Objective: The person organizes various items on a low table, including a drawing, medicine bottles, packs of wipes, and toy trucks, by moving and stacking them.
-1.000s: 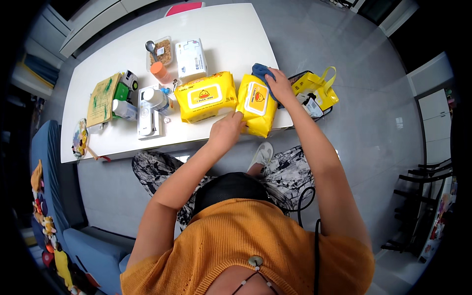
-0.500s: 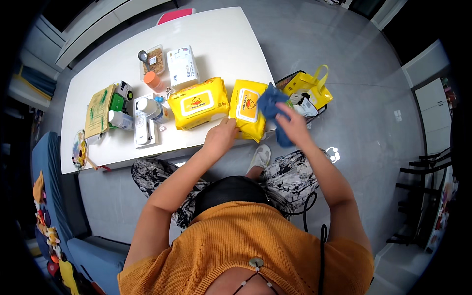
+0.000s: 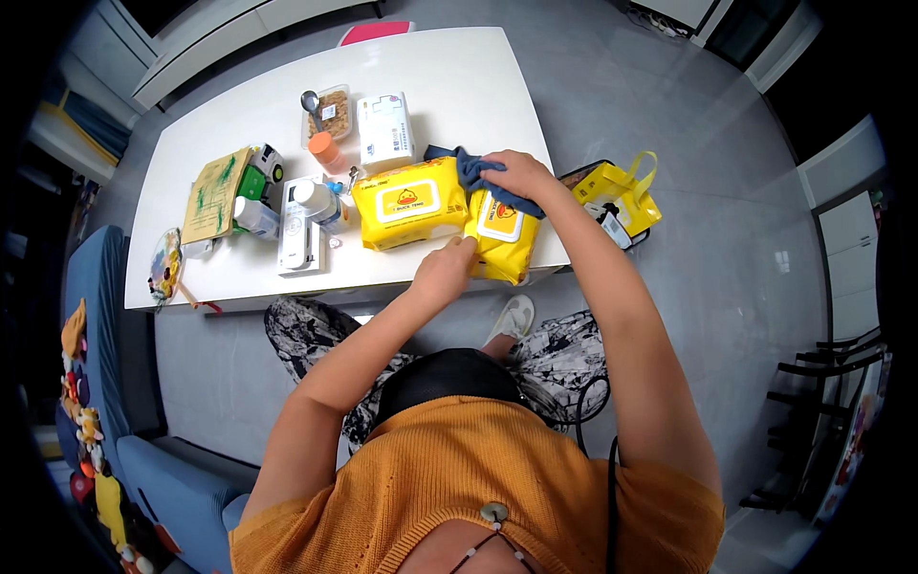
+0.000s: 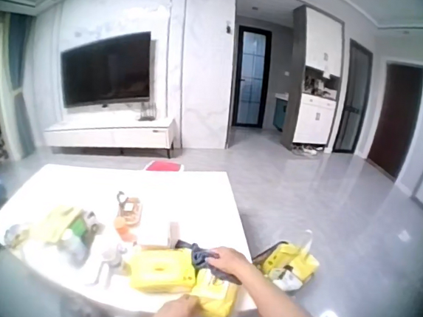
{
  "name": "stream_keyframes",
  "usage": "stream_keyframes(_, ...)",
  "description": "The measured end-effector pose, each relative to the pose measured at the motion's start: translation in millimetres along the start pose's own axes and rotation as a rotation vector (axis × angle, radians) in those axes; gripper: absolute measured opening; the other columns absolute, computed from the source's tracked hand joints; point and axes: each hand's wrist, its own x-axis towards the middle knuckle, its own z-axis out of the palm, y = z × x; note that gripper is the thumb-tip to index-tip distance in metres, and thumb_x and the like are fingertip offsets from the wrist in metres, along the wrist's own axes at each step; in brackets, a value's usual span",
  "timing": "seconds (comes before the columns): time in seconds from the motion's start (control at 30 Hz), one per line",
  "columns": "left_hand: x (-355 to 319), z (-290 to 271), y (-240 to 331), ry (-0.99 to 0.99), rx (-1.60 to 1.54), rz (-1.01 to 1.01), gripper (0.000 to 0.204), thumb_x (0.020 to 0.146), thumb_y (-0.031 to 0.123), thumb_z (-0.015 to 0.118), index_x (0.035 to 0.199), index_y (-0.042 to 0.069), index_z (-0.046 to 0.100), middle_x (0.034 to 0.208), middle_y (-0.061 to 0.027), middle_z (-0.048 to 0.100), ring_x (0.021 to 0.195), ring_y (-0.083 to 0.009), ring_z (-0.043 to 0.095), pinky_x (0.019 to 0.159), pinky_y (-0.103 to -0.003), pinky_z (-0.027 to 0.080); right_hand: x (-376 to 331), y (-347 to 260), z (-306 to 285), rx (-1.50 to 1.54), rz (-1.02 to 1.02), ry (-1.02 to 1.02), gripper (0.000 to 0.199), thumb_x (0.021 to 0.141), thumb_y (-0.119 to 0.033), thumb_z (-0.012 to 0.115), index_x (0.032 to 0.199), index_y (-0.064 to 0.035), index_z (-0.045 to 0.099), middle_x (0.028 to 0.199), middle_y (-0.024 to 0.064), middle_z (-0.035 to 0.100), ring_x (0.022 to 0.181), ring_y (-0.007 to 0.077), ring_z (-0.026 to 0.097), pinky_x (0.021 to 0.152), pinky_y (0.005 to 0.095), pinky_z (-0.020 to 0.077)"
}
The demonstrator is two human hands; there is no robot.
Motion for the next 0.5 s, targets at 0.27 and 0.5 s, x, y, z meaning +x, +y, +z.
stream_keyframes(0.27,1,8,-3,-0.003,-0.045,-0.018,0.016,0.084,0.015,0.051,0.09,0.0,0.047,0.087,-0.0237,0.058,0.076,-0.0428,0.057,0.068,-0.049,0.046,-16,60,14,0.617,0.164,0.394,0.039,0.088,-0.033,0.05,0.1,0.0029,0.059,0.086,0.02,0.063,0.078,0.0281,0.06,0.074,0.0323,0.0449)
stream_keyframes(0.5,2,9,-4,0.02,-0.087,0.02,0.016,0.084,0.014,0.051,0.089,-0.001,0.047,0.083,-0.026,0.058,0.076,-0.0433,0.057,0.067,-0.05,0.045,-112,25,85,0.547,0.147,0.789,0.032,0.092,-0.02,0.046,0.112,0.0043,0.05,0.105,0.0233,0.056,0.1,0.0371,0.053,0.088,0.037,0.0394)
